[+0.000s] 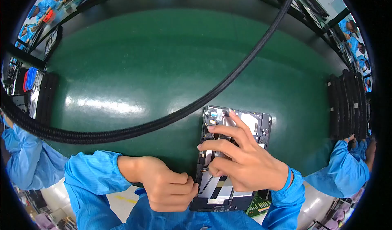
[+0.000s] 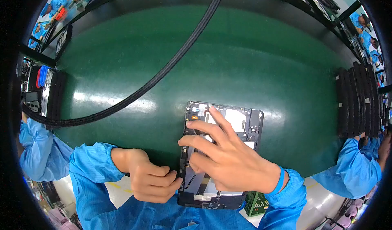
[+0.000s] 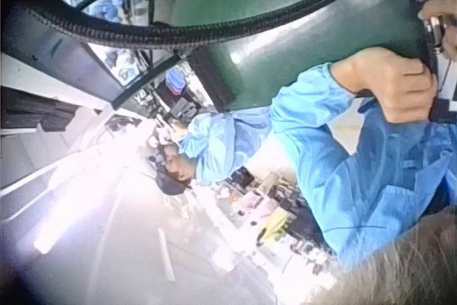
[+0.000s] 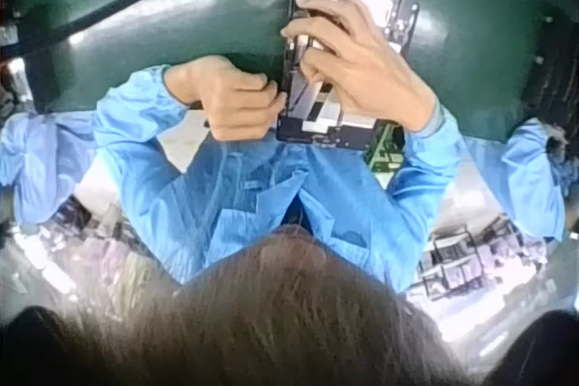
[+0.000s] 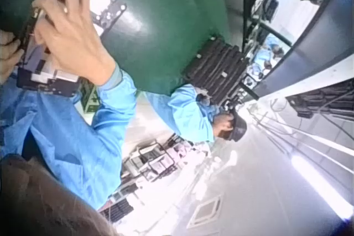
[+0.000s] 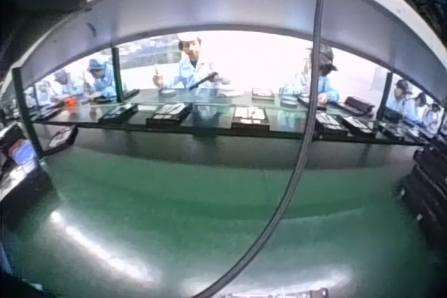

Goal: The person assembles internal components of tablet devices by placing internal ribbon cables and battery packs into a tablet chassis, using tweezers to manipulate the small parts.

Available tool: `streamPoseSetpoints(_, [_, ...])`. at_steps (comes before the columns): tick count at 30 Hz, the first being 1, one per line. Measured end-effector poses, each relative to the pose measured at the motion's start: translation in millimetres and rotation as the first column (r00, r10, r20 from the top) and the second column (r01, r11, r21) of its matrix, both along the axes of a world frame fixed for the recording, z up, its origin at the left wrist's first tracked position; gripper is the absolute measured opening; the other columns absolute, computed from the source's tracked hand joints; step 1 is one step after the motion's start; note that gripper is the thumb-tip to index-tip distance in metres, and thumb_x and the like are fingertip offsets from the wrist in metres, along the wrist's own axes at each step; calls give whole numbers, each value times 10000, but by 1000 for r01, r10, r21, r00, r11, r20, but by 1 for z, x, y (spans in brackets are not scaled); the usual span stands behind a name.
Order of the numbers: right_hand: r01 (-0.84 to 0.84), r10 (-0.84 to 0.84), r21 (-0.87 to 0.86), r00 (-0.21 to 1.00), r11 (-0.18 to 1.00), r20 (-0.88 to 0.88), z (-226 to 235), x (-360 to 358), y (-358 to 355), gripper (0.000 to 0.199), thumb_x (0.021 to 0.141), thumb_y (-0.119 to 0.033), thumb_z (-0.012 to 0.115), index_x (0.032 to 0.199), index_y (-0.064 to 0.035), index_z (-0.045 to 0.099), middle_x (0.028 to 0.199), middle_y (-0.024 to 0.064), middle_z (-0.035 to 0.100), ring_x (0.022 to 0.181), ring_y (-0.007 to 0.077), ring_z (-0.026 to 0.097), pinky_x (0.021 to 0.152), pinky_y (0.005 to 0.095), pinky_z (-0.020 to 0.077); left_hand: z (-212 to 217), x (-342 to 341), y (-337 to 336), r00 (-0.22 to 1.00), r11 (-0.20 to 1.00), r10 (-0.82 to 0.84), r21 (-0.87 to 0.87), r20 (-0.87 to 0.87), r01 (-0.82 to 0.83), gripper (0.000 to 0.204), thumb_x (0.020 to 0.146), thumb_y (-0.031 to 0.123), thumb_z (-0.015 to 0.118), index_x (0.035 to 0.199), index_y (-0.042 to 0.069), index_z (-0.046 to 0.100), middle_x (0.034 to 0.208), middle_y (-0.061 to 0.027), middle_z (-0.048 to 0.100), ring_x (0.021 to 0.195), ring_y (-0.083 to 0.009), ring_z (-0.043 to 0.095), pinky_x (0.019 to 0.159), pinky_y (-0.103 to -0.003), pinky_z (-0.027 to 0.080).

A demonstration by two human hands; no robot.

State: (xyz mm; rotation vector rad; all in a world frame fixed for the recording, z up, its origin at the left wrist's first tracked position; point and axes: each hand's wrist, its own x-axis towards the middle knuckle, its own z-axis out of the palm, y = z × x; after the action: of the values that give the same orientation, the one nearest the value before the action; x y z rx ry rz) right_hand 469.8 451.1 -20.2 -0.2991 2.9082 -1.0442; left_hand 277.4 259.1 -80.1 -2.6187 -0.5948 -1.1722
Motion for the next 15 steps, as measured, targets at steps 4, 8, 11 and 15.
streamPoseSetpoints(4, [69,-58,63,985,996,-162,-13,-2,-1,140,787,-92,781,915,-77,726,1136,56,682,1289,321,625,1304,671,388,-4,3,0,999,1000,2,-10,39,-2,180,871,175,706,780,21,692,902,-148,764,718,-238,689,647,-341,534])
streamPoseSetpoints(8, [143,-120,76,960,987,-253,-16,-1,-2,163,788,-86,742,951,-91,730,951,35,625,1054,268,650,1244,595,490,-2,3,1,1000,999,16,-36,18,-15,189,863,184,711,771,19,696,932,-145,760,729,-239,681,642,-338,528])
streamPoseSetpoints(11, [170,-144,65,946,983,-290,-20,-1,2,213,756,-78,748,967,-97,739,923,39,621,999,267,649,1213,568,508,0,1,4,999,998,40,-52,-6,-40,192,851,190,716,775,15,701,932,-139,749,739,-233,676,644,-335,526])
streamPoseSetpoints(15, [186,-165,43,940,982,-299,-20,-1,1,244,743,-50,747,983,-89,749,916,43,622,977,269,646,1172,540,525,2,-1,5,998,997,58,-52,-34,-60,181,844,181,712,765,19,694,916,-133,738,745,-229,670,647,-337,526])
